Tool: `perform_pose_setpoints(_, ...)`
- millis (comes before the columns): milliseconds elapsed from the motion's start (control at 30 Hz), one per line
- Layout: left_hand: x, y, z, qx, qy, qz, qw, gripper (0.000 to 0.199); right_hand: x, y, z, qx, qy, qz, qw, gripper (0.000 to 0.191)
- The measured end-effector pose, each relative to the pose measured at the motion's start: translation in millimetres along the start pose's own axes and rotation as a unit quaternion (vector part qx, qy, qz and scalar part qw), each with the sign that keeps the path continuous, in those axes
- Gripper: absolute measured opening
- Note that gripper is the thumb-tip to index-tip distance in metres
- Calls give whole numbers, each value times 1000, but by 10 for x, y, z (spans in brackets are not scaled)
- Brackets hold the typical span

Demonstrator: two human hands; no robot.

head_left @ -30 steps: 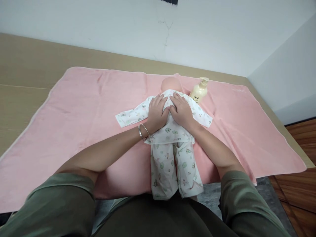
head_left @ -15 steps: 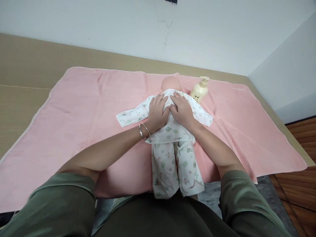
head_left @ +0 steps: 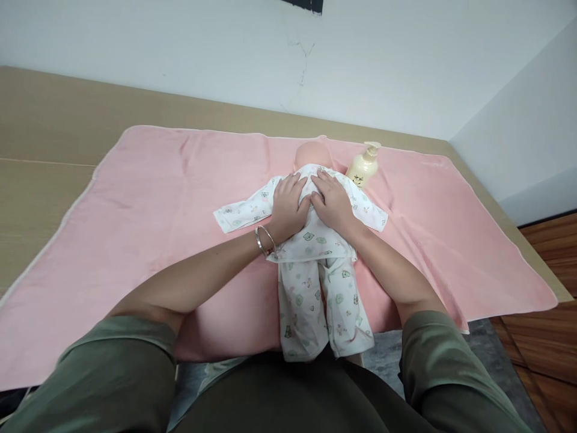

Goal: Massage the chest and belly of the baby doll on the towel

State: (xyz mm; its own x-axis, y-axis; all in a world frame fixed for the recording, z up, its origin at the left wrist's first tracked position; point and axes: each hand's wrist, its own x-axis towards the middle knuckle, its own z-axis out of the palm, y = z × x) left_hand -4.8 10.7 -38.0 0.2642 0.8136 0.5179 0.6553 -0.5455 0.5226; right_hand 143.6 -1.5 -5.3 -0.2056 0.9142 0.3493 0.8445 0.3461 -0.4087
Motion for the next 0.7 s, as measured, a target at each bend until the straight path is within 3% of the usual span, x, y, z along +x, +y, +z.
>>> perform_pose_setpoints(700, 0, -28, 24, 4, 6, 9, 1000, 46, -2, -5, 2, -5, 10, -2, 1000, 50)
